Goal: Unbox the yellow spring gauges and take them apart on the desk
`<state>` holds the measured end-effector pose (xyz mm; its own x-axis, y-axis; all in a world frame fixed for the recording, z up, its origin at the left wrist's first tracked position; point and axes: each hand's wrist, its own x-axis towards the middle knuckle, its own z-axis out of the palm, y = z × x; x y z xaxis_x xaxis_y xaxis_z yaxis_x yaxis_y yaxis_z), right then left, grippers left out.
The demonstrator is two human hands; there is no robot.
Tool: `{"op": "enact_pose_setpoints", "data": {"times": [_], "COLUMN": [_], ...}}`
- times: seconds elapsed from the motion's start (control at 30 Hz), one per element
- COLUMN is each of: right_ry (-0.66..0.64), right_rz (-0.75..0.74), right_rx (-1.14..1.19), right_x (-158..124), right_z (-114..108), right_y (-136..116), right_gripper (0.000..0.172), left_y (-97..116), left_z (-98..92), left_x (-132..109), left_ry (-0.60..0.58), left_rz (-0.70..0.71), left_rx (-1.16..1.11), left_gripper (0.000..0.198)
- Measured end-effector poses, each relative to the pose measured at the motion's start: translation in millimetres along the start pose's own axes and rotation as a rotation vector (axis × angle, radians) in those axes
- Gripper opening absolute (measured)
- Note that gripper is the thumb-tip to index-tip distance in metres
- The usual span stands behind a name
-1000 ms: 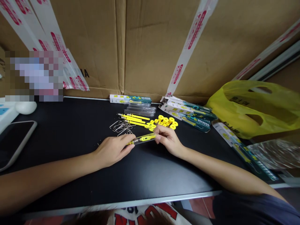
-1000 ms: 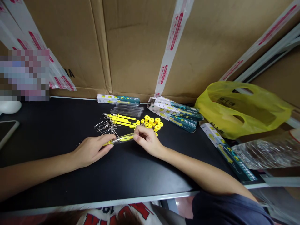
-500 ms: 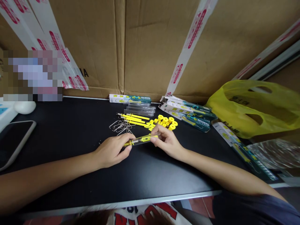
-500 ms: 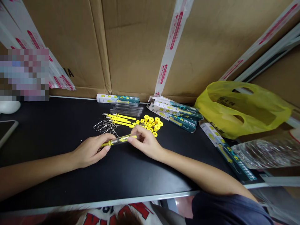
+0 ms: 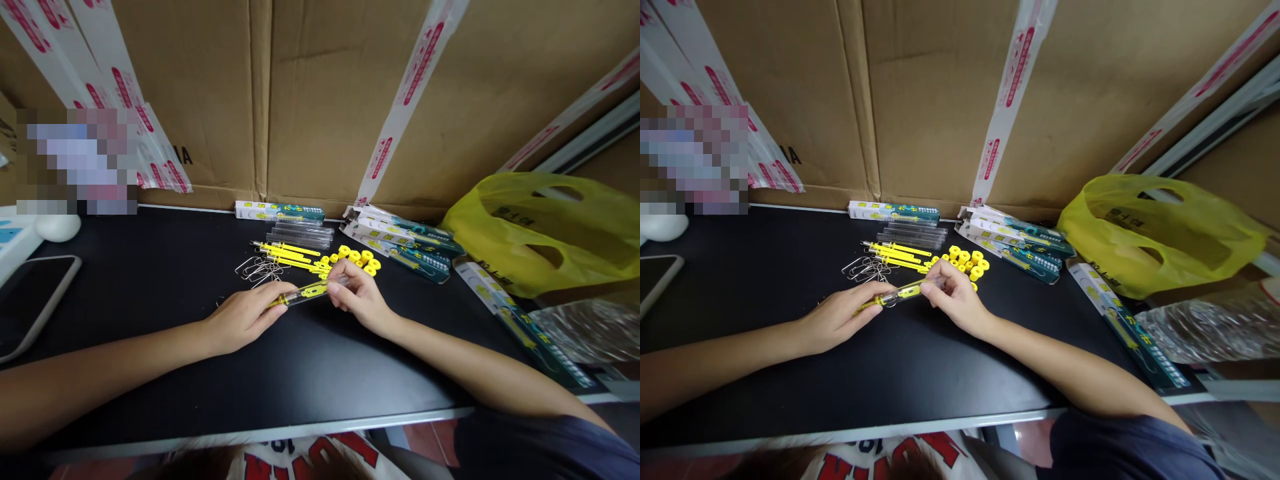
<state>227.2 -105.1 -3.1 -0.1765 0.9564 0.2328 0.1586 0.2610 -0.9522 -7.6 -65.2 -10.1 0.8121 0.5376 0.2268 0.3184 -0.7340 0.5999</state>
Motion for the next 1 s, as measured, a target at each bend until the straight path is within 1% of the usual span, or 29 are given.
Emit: {"op": "enact_pose_setpoints", "data": {"times": [0.17, 0.3, 0.4, 0.5, 0.6, 0.7, 0.8, 0.87, 1.0], "right_ry": [0.026, 0.071, 0.142, 0.209, 0.241, 0.259, 0.28, 0.299, 0.299], "right_rz": [-0.042, -0.022, 0.005, 0.01, 0.018, 0.026, 0.036, 0.052, 0.081], "right_rx": [-0.047, -0.076, -0.047, 0.01, 0.046, 0.08, 0.138, 0.176, 0.232], "right_x": [0.2, 3.6, 7.8, 11.2, 13.2, 14.5, 15.8, 16.3, 15.5], "right_z": [-0.8, -4.4, -9.0, -13.7, -17.3, -19.2, -19.7, -19.4, -17.4], "right_y": [-0.7, 2.4, 6.5, 10.1, 12.7, 14.1, 13.6, 12.2, 10.5], "right_gripper": [0.028, 0.031, 0.033, 0.031, 0.028, 0.027, 0.025, 0.025, 0.027], "left_y": [-1.2, -4.6, -5.3, -4.2, -5.1, -9.3, -12.8, -13.1, -9.5], "left_z": [-0.9, -3.8, -6.5, -6.3, -3.0, 0.7, 3.1, 3.9, 2.2], "left_x": [-0.2, 0.1, 0.8, 0.9, 0.8, 0.8, 0.6, 0.6, 1.3], "left_ry": [0.016, 0.06, 0.098, 0.064, 0.02, 0.039, 0.108, 0.153, 0.223], "left_rz": [0.028, 0.049, 0.033, 0.013, -0.018, -0.033, 0.035, 0.054, -0.054], "left_rx": [0.033, 0.097, 0.213, 0.354, 0.407, 0.382, 0.305, 0.228, 0.103], "left_gripper": [0.037, 0.043, 0.045, 0.049, 0.049, 0.046, 0.041, 0.036, 0.03]}}
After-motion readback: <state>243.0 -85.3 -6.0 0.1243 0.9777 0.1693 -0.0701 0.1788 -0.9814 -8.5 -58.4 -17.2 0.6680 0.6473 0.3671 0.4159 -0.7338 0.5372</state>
